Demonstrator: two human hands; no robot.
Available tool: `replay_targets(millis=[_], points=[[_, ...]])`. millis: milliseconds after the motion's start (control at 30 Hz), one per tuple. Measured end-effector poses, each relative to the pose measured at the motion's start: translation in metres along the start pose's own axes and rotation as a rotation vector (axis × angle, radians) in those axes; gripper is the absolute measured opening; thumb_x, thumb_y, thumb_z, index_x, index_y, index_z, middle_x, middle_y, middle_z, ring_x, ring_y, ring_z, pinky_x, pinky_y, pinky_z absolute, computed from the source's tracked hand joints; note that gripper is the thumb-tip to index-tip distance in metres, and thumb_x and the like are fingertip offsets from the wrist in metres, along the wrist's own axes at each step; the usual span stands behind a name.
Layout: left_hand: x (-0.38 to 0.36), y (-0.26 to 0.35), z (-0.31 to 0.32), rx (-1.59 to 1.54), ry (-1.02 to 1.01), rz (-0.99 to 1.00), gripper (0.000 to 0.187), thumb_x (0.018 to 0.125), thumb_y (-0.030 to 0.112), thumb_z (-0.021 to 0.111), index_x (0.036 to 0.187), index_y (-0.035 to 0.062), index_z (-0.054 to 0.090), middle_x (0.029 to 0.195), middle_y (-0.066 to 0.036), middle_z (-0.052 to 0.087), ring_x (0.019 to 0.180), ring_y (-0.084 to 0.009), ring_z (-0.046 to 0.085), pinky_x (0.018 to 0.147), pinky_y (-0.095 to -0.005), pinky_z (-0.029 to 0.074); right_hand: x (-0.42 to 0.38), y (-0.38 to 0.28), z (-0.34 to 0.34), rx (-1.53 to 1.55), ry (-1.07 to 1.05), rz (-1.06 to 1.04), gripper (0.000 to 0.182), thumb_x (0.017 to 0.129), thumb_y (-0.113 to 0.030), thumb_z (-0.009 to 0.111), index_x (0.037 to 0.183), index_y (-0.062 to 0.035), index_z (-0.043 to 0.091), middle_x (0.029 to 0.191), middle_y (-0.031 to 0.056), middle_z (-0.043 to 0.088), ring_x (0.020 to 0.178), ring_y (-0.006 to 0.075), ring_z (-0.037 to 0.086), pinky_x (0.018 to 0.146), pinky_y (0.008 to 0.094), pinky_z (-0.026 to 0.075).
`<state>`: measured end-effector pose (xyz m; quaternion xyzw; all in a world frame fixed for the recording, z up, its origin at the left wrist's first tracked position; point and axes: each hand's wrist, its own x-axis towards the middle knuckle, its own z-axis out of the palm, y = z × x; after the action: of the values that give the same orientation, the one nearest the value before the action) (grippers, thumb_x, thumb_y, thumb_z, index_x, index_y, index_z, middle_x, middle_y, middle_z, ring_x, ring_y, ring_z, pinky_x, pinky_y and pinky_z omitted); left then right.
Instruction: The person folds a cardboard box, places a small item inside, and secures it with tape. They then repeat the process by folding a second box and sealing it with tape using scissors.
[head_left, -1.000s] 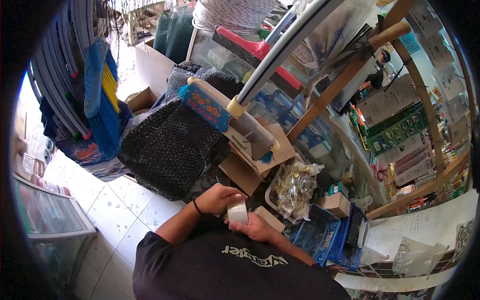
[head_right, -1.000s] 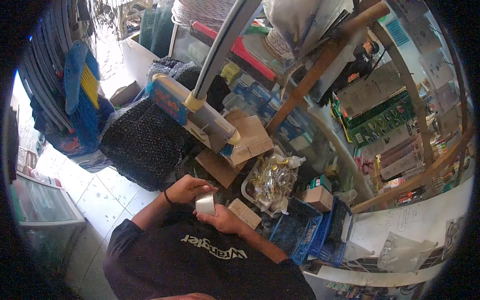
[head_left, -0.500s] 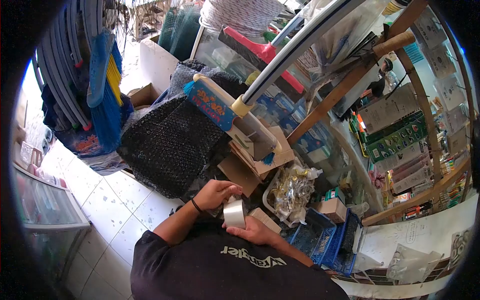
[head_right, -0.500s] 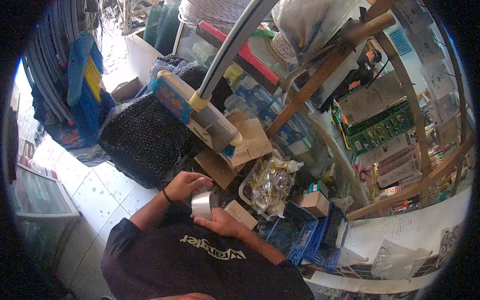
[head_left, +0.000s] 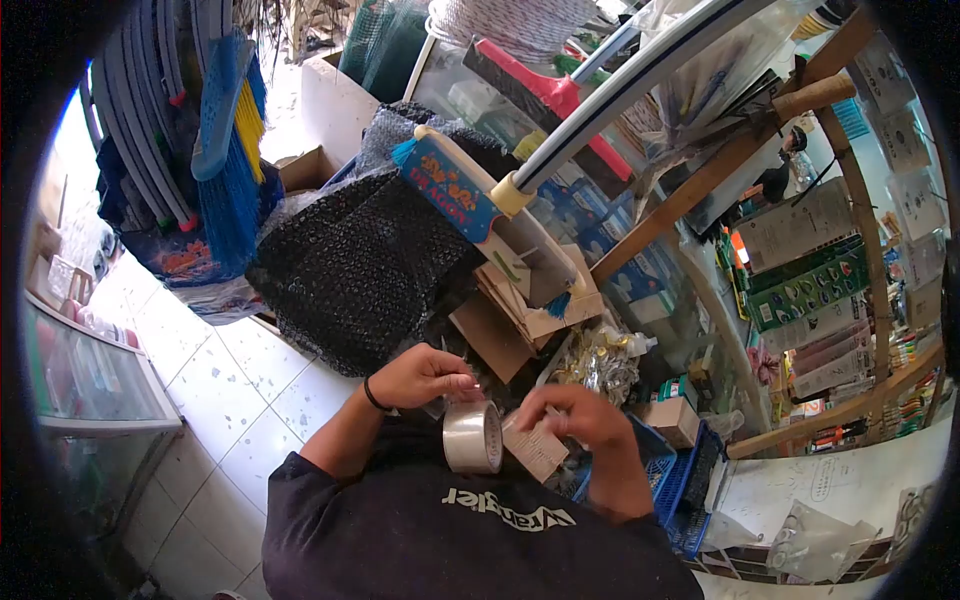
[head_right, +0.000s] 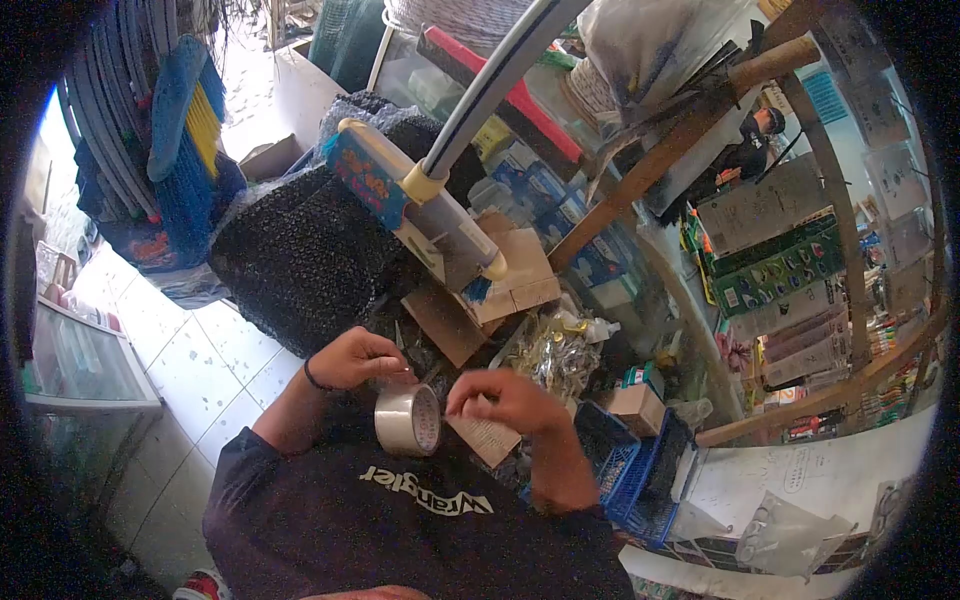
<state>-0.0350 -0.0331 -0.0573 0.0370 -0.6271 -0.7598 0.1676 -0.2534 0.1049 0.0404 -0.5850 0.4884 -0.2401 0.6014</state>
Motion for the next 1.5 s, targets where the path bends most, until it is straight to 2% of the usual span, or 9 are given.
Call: replay_targets(millis=[167, 233, 333, 567, 667, 767, 1067, 1367, 1500], points=[[-0.013, 0.002, -0.003, 0.008, 0.050, 0.013, 0.024, 0.092, 0.016, 0.055, 0.086, -0.0056, 0.064, 0.089, -0.015, 0.069, 0.084, -0.0186, 0.066, 0.075, -0.0297, 0.053, 0.043, 0.046, 0.012, 0.211, 0.467, 0.357, 0.021, 0.092, -0.020, 0.054, 0.099, -0.0002, 0.059, 0.090, 0.0065, 0.063, 0.083, 0.0142, 0.060, 0.073, 0.0266, 0.048], [-0.017, 0.002, -0.003, 0.049, 0.084, 0.006, 0.025, 0.092, 0.019, 0.056, 0.087, -0.0035, 0.065, 0.082, -0.009, 0.068, 0.078, -0.0111, 0.062, 0.069, -0.0258, 0.050, 0.067, 0.101, 0.025, 0.092, 0.416, 0.266, 0.022, 0.087, -0.018, 0.060, 0.101, -0.0006, 0.058, 0.091, 0.0095, 0.064, 0.083, 0.0157, 0.060, 0.071, 0.0303, 0.049], [-0.021, 0.007, 0.001, 0.025, 0.117, 0.006, 0.027, 0.091, 0.023, 0.058, 0.086, -0.0022, 0.064, 0.077, -0.005, 0.067, 0.073, -0.0066, 0.059, 0.065, -0.0234, 0.049, 0.091, 0.150, 0.041, -0.503, 0.440, 0.381, 0.034, 0.081, -0.026, 0.064, 0.106, -0.0039, 0.057, 0.103, 0.0191, 0.060, 0.098, 0.0351, 0.059, 0.081, 0.0423, 0.047], [-0.027, 0.009, -0.007, -0.018, 0.125, -0.022, 0.029, 0.092, 0.026, 0.057, 0.083, -0.0011, 0.061, 0.077, -0.003, 0.065, 0.074, -0.0059, 0.058, 0.063, -0.0221, 0.048, 0.109, 0.150, 0.055, -0.771, 0.442, 0.638, 0.040, 0.078, -0.031, 0.065, 0.107, -0.0059, 0.056, 0.107, 0.0192, 0.056, 0.103, 0.0361, 0.055, 0.085, 0.0469, 0.044], [-0.023, 0.014, -0.008, -0.034, 0.100, -0.077, 0.024, 0.092, 0.015, 0.054, 0.078, -0.0035, 0.060, 0.088, -0.016, 0.068, 0.085, -0.0192, 0.066, 0.074, -0.0301, 0.054, 0.108, 0.157, 0.055, -0.839, 0.467, 0.585, 0.030, 0.084, -0.028, 0.057, 0.104, -0.0064, 0.056, 0.106, 0.0182, 0.057, 0.099, 0.0370, 0.057, 0.081, 0.0463, 0.046], [-0.019, 0.016, -0.008, -0.027, 0.090, -0.099, 0.024, 0.093, 0.014, 0.053, 0.078, -0.0032, 0.059, 0.088, -0.016, 0.068, 0.087, -0.0195, 0.066, 0.074, -0.0301, 0.054, 0.111, 0.184, 0.057, -0.914, 0.512, 0.563, 0.025, 0.089, -0.024, 0.046, 0.104, -0.0075, 0.056, 0.104, 0.0177, 0.059, 0.094, 0.0373, 0.059, 0.077, 0.0467, 0.049], [-0.013, 0.016, -0.010, -0.034, 0.042, -0.130, 0.023, 0.093, 0.015, 0.054, 0.080, -0.0032, 0.057, 0.091, -0.015, 0.067, 0.088, -0.0197, 0.065, 0.076, -0.0307, 0.054, 0.107, 0.163, 0.068, -0.735, 0.514, 0.628, 0.026, 0.088, -0.020, 0.043, 0.107, -0.0058, 0.054, 0.100, 0.0197, 0.063, 0.093, 0.0375, 0.061, 0.076, 0.0476, 0.049], [-0.018, 0.030, -0.005, 0.086, 0.064, -0.096, 0.024, 0.093, 0.016, 0.054, 0.078, -0.0023, 0.057, 0.087, -0.014, 0.068, 0.086, -0.0171, 0.065, 0.074, -0.0292, 0.054, 0.107, 0.152, 0.051, -0.593, 0.452, 0.639, 0.038, 0.074, -0.022, 0.067, 0.106, -0.0022, 0.060, 0.103, 0.0206, 0.063, 0.095, 0.0370, 0.061, 0.079, 0.0457, 0.048], [-0.023, 0.029, 0.003, 0.010, 0.107, -0.052, 0.025, 0.093, 0.017, 0.054, 0.077, -0.0015, 0.057, 0.086, -0.014, 0.069, 0.081, -0.0145, 0.065, 0.069, -0.0273, 0.053, 0.096, 0.187, 0.041, -0.176, 0.622, 0.449, 0.046, 0.074, -0.013, 0.069, 0.115, 0.0003, 0.052, 0.101, 0.0167, 0.063, 0.086, 0.0319, 0.064, 0.074, 0.0407, 0.050]])
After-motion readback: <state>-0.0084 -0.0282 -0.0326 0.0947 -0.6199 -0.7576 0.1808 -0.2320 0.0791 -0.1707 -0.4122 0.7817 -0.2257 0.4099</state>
